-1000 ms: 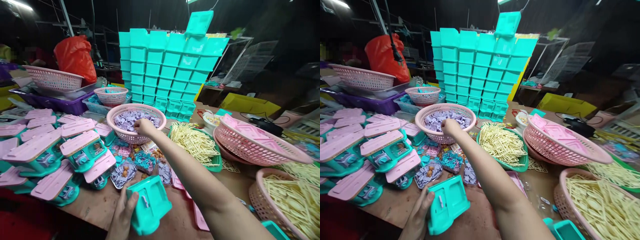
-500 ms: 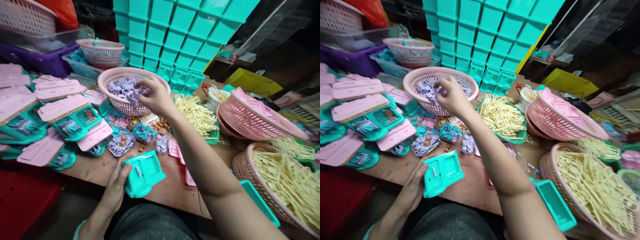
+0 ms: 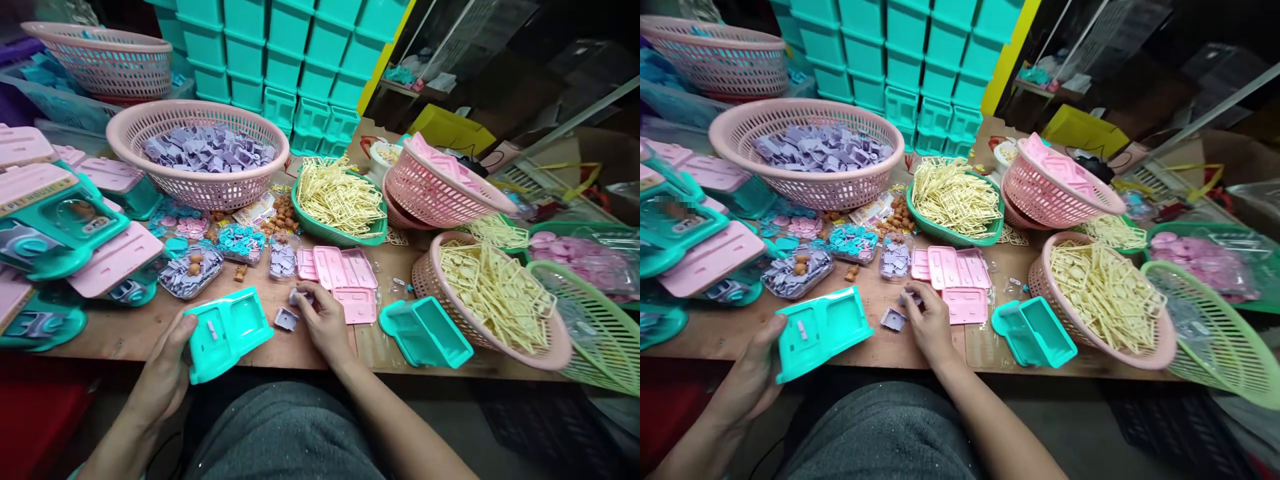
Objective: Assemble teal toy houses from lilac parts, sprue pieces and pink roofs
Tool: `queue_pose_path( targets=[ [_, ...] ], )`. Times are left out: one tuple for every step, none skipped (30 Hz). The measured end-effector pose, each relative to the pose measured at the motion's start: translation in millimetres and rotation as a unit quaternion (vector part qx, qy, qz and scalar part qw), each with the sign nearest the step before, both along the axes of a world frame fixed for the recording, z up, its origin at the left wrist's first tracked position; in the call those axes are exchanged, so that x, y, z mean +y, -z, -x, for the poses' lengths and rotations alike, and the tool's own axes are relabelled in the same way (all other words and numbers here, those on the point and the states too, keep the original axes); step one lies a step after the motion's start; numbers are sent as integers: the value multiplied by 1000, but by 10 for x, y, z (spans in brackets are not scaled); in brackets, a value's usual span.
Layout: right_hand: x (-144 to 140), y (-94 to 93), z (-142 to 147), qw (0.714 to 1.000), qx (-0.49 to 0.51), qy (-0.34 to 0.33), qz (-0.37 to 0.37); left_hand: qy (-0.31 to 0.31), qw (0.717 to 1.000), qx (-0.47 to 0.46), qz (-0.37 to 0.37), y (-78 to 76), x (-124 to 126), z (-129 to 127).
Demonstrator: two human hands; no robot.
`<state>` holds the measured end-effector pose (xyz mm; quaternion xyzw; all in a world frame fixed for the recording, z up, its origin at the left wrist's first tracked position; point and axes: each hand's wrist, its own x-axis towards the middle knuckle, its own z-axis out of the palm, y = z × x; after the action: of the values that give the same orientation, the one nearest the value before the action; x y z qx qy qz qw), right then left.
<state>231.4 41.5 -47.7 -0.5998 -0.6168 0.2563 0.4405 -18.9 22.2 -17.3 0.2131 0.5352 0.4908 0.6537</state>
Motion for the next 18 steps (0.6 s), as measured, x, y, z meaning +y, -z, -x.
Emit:
queue_pose_path(
  targets=[
    [-3, -16, -46, 1000, -18, 2, 0, 1, 1000, -4, 6, -10, -19, -6],
    [-22, -40, -94, 999, -49, -1, -14, 2, 1000, -9, 16, -22, -39, -7],
    [-55, -70, -138, 995, -88, -10, -41, 3, 1000, -12, 26, -33, -58, -5],
    [-99, -105, -171, 989, -129, -22, -74, -1, 999, -13, 33, -44, -74, 2],
    [-147, -142, -189, 980, -167, -38, -106, -3, 999, -13, 37, -53, -84, 12],
    [-191, -179, -187, 970, -203, -56, -125, -7, 999, -14, 38, -63, -88, 25],
    [-225, -214, -163, 960, -237, -76, -127, -13, 999, -14, 36, -74, -87, 39],
    [-241, -243, -121, 951, -271, -98, -114, -21, 999, -12, 35, -87, -81, 52],
    [-238, -267, -62, 942, -299, -118, -93, -29, 999, -9, 35, -105, -74, 64],
    [-215, -284, 5, 936, -317, -137, -69, -35, 999, -8, 38, -126, -67, 74],
    [-174, -295, 76, 933, -320, -155, -50, -41, 998, -9, 43, -150, -61, 80],
    [-124, -303, 143, 936, -307, -169, -43, -47, 998, -11, 47, -177, -57, 83],
    [-70, -308, 203, 944, -275, -176, -48, -56, 997, -14, 49, -204, -55, 80],
    [-22, -311, 253, 955, -228, -179, -58, -72, 996, -16, 50, -230, -53, 74],
    [14, -313, 293, 968, -167, -177, -65, -94, 994, -18, 51, -253, -51, 62],
    [36, -312, 323, 978, -98, -172, -65, -121, 991, -21, 56, -270, -45, 46],
    [41, -309, 344, 984, -28, -166, -60, -143, 987, -29, 66, -281, -37, 25],
    [34, -305, 356, 985, 35, -159, -52, -157, 983, -43, 81, -284, -27, 0]
  ],
)
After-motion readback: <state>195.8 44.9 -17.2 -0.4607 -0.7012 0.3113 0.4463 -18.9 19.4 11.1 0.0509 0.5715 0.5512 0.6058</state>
